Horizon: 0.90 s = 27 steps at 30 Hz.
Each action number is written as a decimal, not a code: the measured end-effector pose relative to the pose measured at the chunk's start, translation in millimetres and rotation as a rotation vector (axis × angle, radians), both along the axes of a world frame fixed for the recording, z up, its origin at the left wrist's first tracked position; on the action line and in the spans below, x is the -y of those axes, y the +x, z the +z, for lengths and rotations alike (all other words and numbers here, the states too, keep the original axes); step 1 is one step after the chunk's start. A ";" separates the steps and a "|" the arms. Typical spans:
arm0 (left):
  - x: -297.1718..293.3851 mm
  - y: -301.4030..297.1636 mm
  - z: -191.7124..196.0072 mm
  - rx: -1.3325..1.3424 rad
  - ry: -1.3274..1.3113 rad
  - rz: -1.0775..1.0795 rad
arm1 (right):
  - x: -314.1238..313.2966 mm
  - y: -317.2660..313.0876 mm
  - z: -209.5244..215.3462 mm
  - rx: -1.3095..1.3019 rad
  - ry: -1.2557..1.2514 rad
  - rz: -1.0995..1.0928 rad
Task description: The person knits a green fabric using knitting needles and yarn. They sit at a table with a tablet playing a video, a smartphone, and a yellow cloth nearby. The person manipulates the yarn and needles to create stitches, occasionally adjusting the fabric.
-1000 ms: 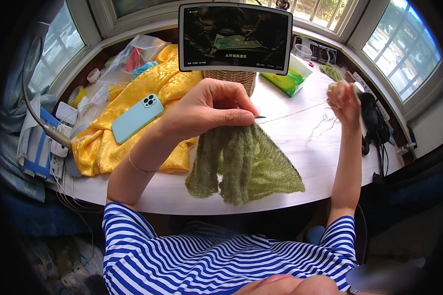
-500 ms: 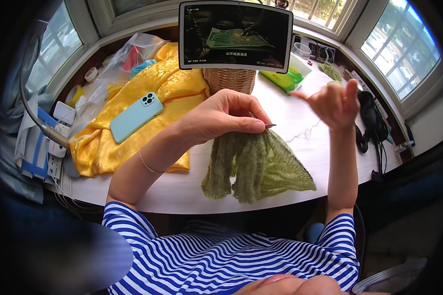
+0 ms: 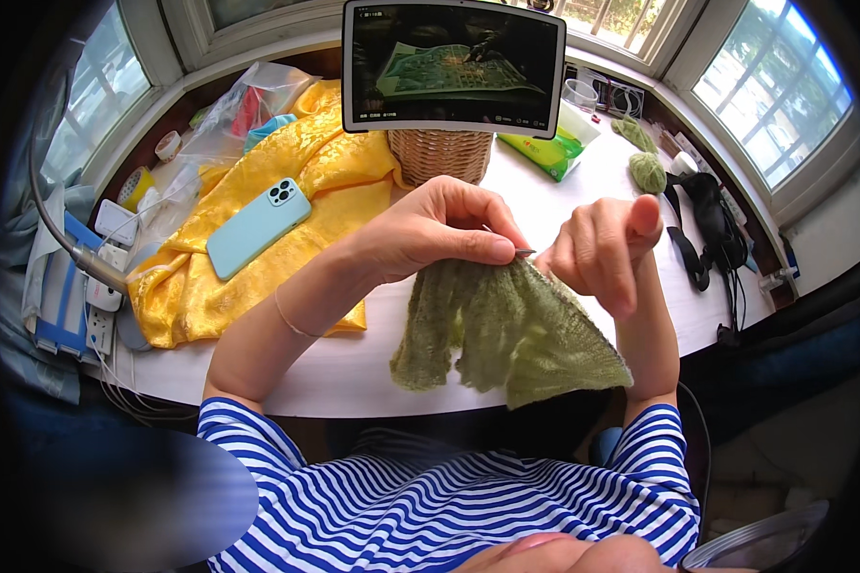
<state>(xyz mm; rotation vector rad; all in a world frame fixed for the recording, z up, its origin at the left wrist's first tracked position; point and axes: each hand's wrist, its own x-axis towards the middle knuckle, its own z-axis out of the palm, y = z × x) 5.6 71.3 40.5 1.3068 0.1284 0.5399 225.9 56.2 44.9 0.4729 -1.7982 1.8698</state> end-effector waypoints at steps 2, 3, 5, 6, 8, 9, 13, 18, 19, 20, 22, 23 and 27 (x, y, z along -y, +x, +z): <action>-0.3 0.0 0.3 0.010 0.006 -0.010 | -3.4 6.6 -5.9 0.066 0.010 0.008; -0.9 -0.4 -0.1 0.010 0.016 -0.008 | -3.5 7.6 -7.9 0.074 0.003 0.003; -1.5 -0.8 -0.9 0.008 0.013 -0.003 | -6.4 9.8 -7.2 0.078 0.004 -0.002; -1.8 -1.1 -1.3 0.005 0.000 0.001 | -6.8 10.5 -8.1 0.080 0.002 -0.007; -2.5 -1.4 -1.9 0.002 -0.008 0.010 | -1.5 6.3 -12.4 0.125 -0.102 -0.013; -3.0 -1.8 -2.0 0.003 -0.003 0.017 | 0.4 5.4 -13.9 0.148 -0.152 -0.017; -5.2 0.0 -3.0 0.046 -0.008 0.059 | -0.6 8.3 -38.2 0.407 -0.380 -0.302; -3.7 -0.2 -5.0 0.021 -0.003 0.119 | 31.5 1.5 -29.1 0.621 -0.413 -0.348; -3.5 -0.2 -4.8 0.013 -0.002 0.128 | 26.8 1.6 -37.1 0.605 -0.360 -0.316; -3.6 0.7 -4.1 0.007 0.000 0.128 | 21.4 3.0 -45.8 0.589 -0.308 -0.294; -4.1 1.0 -3.9 0.015 -0.010 0.096 | 5.6 5.8 -60.4 0.551 -0.198 -0.246; -4.2 2.2 -3.4 0.022 -0.015 0.069 | -0.6 14.0 -54.9 0.655 -0.208 -0.242; -3.0 -1.3 -1.7 0.014 0.009 0.042 | -18.0 27.4 -37.7 0.743 -0.176 -0.419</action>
